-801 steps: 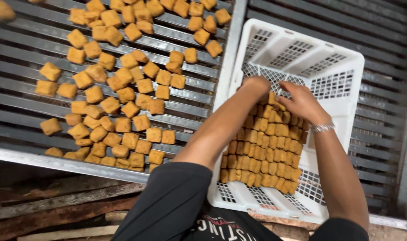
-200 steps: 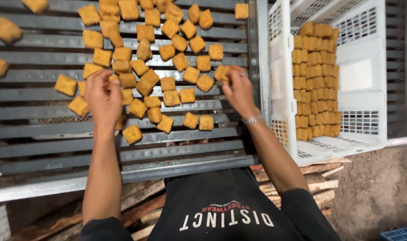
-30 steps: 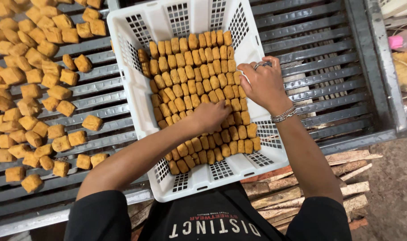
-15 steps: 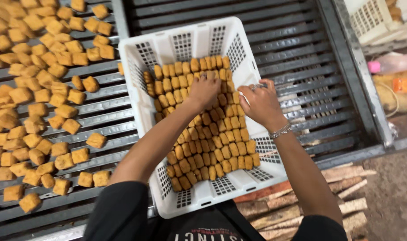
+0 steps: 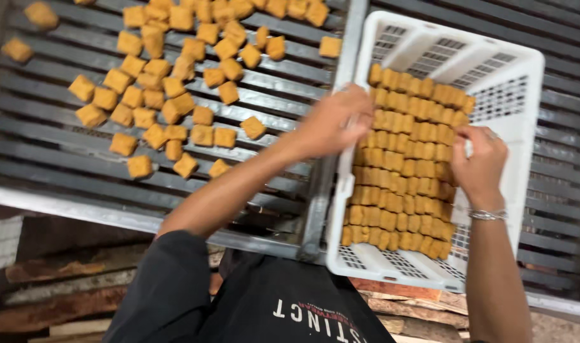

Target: The person picks up fried tofu cubes scattered on slatted metal drying racks and packs them one by one into a white plastic basket, arranging the pieces in neat rows. They work across several racks, filling the basket with tofu and occasionally reaching for pieces on adjacent trays.

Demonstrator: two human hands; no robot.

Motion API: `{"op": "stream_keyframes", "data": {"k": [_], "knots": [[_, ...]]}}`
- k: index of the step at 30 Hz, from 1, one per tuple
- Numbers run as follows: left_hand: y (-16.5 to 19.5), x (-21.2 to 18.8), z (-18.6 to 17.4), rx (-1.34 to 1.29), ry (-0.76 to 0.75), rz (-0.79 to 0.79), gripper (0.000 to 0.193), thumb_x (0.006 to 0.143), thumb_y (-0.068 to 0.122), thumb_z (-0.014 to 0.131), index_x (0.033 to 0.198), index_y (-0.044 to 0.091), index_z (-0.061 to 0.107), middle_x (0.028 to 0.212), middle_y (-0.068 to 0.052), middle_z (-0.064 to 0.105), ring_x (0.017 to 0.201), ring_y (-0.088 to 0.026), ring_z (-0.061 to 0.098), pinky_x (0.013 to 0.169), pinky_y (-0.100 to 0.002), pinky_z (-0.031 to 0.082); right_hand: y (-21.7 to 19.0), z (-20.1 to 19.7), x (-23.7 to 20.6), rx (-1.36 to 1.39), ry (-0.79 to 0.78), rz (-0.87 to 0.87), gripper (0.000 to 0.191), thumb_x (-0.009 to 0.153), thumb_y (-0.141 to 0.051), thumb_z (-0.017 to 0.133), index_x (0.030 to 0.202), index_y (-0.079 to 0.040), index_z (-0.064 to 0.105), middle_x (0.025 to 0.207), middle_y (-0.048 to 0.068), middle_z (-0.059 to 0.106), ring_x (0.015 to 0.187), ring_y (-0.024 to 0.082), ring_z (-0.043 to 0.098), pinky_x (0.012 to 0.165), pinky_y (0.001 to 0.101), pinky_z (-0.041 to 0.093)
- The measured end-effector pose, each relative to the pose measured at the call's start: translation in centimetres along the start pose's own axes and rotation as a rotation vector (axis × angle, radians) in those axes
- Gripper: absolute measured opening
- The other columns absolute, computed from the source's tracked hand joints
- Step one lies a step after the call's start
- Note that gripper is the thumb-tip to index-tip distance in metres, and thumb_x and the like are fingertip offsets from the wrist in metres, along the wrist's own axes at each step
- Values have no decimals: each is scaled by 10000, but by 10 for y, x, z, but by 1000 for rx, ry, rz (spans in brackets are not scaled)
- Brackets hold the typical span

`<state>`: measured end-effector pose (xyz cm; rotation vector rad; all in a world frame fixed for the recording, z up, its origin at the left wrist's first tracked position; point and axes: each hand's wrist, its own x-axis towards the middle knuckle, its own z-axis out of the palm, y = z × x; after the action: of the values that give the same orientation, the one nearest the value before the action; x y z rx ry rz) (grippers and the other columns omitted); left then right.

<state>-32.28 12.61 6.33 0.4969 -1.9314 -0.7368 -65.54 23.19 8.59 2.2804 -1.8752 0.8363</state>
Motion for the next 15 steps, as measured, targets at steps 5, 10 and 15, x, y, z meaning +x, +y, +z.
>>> {"op": "stream_keyframes", "data": {"k": [5, 10, 15], "knots": [[-52, -129, -207, 249, 401, -416, 163, 919, 32, 625, 1038, 9, 735, 969, -123, 724, 895, -236, 702, 788, -344, 550, -157, 70, 60, 258, -226, -175, 203, 891, 12, 654, 1083, -32, 707, 1033, 152, 713, 911, 328, 701, 808, 419, 567], [-63, -256, -352, 342, 774, -689, 166, 1094, 109, 591, 976, 11, 654, 881, -35, 685, 780, -102, 613, 684, -272, 500, -270, 173, 105, 160, -716, -515, 335, 824, 22, 633, 1146, -72, 625, 1123, 161, 691, 970, 385, 688, 813, 471, 567], [-61, -299, -392, -14, 1047, -632, 152, 1123, 102, 594, 991, 28, 581, 903, -37, 628, 816, -110, 627, 741, -265, 552, -298, 232, 119, 169, -591, -699, 386, 663, -25, 631, 1042, -62, 564, 1172, 236, 678, 965, 443, 680, 748, 475, 566]]}}
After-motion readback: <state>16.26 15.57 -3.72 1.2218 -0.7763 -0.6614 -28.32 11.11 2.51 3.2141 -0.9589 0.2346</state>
